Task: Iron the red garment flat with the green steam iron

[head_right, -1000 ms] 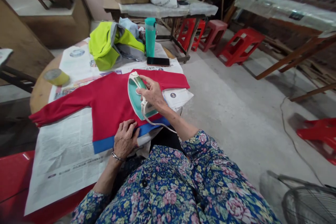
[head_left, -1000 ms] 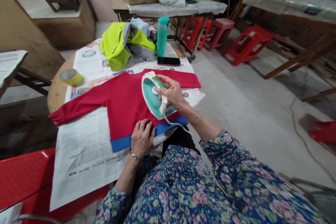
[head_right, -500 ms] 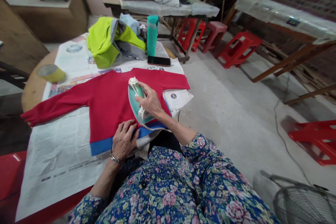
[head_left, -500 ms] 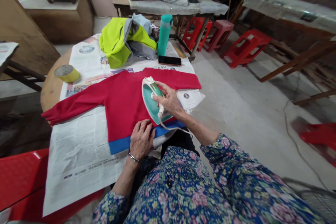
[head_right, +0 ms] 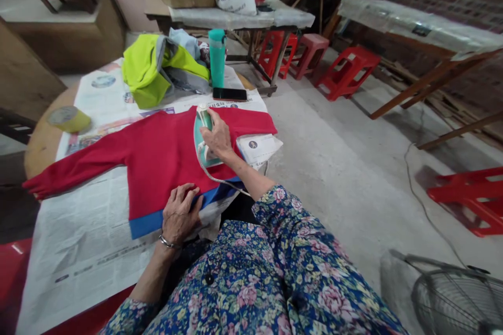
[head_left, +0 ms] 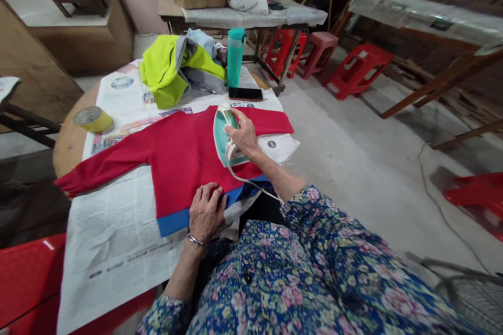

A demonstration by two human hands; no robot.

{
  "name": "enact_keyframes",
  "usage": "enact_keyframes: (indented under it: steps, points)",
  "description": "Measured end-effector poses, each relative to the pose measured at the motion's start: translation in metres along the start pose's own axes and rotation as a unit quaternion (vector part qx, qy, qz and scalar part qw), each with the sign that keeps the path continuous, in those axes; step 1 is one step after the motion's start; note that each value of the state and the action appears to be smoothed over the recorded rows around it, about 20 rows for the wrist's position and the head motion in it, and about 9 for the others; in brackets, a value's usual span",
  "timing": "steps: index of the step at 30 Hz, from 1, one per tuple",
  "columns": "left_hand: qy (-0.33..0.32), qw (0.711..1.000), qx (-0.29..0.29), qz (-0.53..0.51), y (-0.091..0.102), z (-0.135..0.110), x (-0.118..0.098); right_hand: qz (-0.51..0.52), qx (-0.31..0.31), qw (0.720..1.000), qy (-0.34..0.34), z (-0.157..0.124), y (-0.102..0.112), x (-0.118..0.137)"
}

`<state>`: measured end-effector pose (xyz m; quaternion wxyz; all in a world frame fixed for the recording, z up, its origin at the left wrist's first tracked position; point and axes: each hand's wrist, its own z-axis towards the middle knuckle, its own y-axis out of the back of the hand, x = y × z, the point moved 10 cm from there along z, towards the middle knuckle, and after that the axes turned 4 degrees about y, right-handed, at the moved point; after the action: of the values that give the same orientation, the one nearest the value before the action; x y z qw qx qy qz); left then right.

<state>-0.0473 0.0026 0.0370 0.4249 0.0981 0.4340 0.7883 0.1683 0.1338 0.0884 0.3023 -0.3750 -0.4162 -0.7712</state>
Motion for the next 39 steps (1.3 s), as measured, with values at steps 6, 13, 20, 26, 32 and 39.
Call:
enact_keyframes:
  steps: [6, 13, 20, 26, 32, 39]
  points:
    - [0.002, 1.0, 0.008, -0.011, 0.001, 0.0, -0.001, 0.069, 0.014, 0.992, -0.106, -0.061, 0.044, -0.009]
    - [0.011, 0.999, 0.025, -0.029, 0.002, 0.001, -0.001, 0.109, 0.076, 0.987, -0.089, -0.106, 0.037, 0.021]
    - [0.015, 0.999, 0.041, -0.024, -0.002, 0.0, 0.005, 0.062, 0.06, 0.995, -0.05, -0.066, 0.005, 0.028]
    - [0.039, 0.997, 0.059, -0.033, -0.007, -0.001, 0.012, 0.069, 0.062, 0.994, -0.054, -0.071, 0.014, 0.034]
    - [0.063, 0.995, 0.083, 0.012, -0.011, 0.008, 0.01, 0.092, 0.088, 0.989, -0.076, -0.129, 0.059, 0.034]
    - [0.106, 0.986, 0.113, 0.069, -0.043, 0.046, 0.01, 0.123, -0.01, 0.98, -0.158, -0.158, 0.098, 0.008]
